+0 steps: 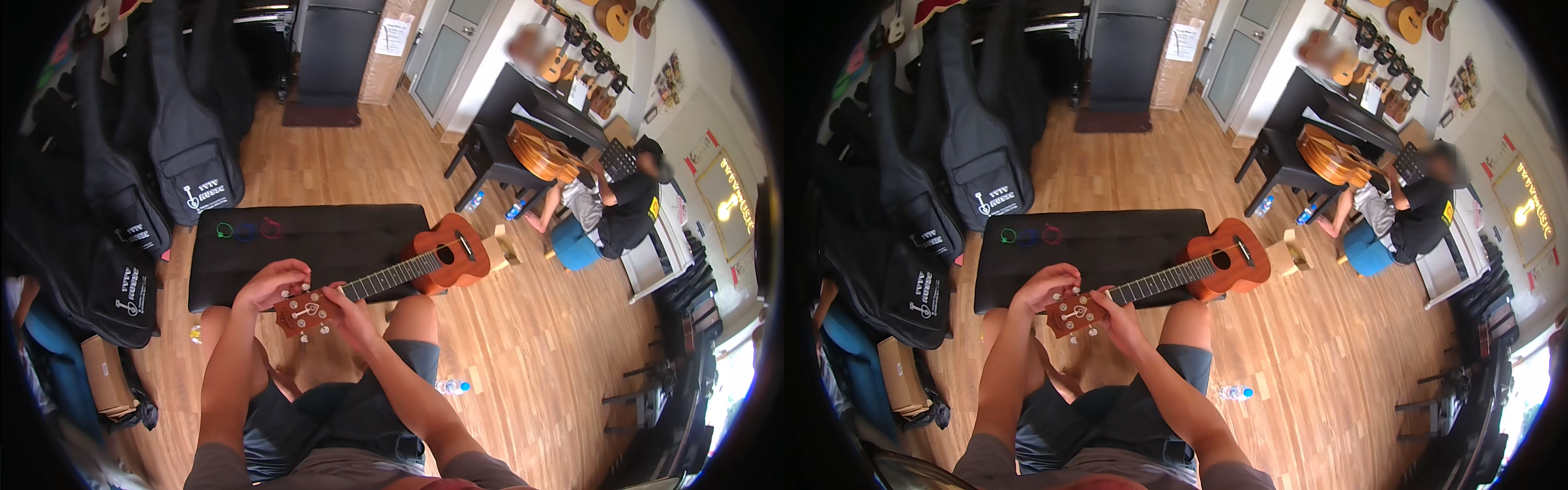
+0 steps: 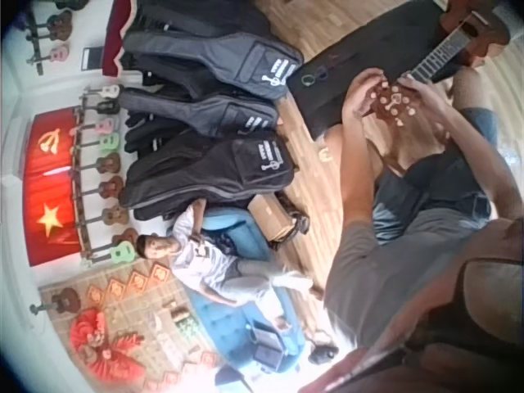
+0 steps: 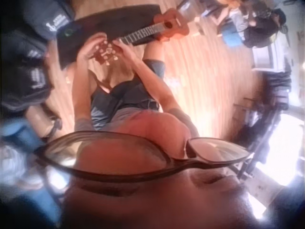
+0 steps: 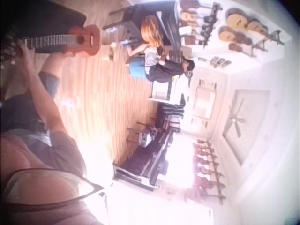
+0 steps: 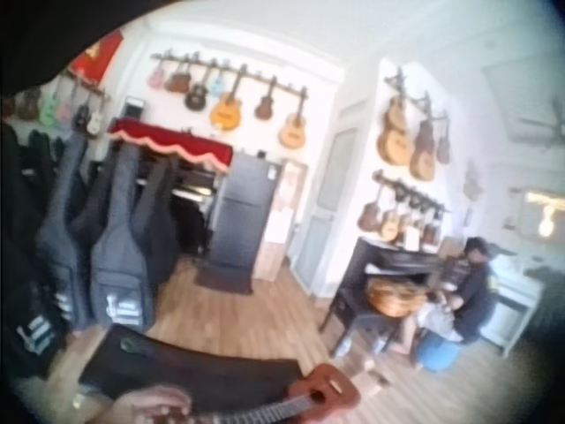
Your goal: The person strings a small acoustic guitar by threading new strings through the headstock, winding them onto the tuning pegs, and tightening them. The person handles the guitar and strings by hand throughout the process.
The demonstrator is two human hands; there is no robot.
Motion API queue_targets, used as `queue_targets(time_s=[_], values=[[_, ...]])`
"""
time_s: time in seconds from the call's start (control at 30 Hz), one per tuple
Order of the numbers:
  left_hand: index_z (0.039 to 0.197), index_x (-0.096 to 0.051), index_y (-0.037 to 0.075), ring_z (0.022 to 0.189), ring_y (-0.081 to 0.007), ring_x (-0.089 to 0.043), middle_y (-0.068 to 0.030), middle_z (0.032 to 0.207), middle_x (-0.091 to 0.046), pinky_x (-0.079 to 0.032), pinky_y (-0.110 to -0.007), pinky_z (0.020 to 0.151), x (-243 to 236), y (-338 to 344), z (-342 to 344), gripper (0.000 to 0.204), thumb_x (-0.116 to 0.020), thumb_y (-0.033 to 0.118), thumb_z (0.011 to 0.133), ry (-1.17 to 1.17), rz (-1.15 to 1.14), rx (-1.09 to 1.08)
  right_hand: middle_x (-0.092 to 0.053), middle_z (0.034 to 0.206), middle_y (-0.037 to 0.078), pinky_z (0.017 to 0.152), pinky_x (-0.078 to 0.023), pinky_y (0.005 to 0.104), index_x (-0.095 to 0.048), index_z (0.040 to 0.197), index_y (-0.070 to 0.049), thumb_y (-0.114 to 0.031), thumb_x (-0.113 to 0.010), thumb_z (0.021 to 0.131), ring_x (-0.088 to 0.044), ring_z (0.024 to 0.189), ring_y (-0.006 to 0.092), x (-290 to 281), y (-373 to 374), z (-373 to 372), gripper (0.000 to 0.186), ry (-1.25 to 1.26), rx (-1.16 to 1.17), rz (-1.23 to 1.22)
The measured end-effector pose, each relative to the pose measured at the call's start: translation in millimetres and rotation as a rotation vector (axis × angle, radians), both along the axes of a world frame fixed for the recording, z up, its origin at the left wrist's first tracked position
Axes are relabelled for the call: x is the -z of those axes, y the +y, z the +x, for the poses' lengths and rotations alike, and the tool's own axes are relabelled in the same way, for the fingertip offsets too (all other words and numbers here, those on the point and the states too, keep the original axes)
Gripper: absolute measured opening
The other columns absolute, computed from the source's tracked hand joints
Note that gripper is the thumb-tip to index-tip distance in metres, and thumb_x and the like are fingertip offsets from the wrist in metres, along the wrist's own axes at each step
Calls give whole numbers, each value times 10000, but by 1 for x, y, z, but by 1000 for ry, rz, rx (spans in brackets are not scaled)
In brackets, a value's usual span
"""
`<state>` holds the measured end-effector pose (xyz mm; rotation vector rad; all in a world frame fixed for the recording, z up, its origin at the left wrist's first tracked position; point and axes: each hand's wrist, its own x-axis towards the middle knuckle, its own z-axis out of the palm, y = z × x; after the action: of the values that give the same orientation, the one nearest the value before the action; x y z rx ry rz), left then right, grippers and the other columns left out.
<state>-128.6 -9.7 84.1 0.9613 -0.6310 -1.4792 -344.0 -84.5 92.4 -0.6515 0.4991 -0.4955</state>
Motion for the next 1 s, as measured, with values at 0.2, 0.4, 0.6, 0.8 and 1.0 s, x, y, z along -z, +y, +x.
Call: queue_targets(time_s=[0.2,0.4,0.6,0.8,1.0], values=[[1193,-628,77,955,-142,-659,-47,1055,-673,-538,-258,800,25,-1,-6,250,-680,142,958,-20,-95,-11,-657,1019,12,817,-549,305,-602,1030,-100,-139,-679,966,-652,988,120,24,-6,-5,108,-108,-4,-31],[1305,-567,70,1031,-228,-677,-85,1099,-664,-591,-373,891,68,-14,-13,445,-745,89,898,421,-207,79,-651,1000,-18,808,-539,273,-606,1024,-137,-122,-704,948,-652,966,96,14,-9,-14,124,-160,32,-25],[1023,-605,114,1029,-304,-670,-60,862,-629,-605,-460,868,51,-25,-45,228,-418,232,1079,840,-103,163,-637,996,-11,835,-524,265,-594,1043,-112,-136,-721,937,-640,974,92,-3,-5,-16,167,-216,41,-11],[993,-587,125,844,-203,-637,3,765,-541,-574,-362,794,35,-22,-71,69,-578,192,1010,709,-214,-90,-630,1023,-8,815,-520,266,-590,1065,-101,-162,-742,922,-627,982,95,-2,-6,-19,217,-224,18,-39],[1133,-590,66,789,-123,-640,-16,847,-628,-523,-249,706,39,-22,0,456,-865,104,772,-18,-145,78,-632,1002,-23,777,-501,259,-602,1069,-116,-217,-757,908,-624,950,85,-2,-4,-18,245,-38,45,-80]])
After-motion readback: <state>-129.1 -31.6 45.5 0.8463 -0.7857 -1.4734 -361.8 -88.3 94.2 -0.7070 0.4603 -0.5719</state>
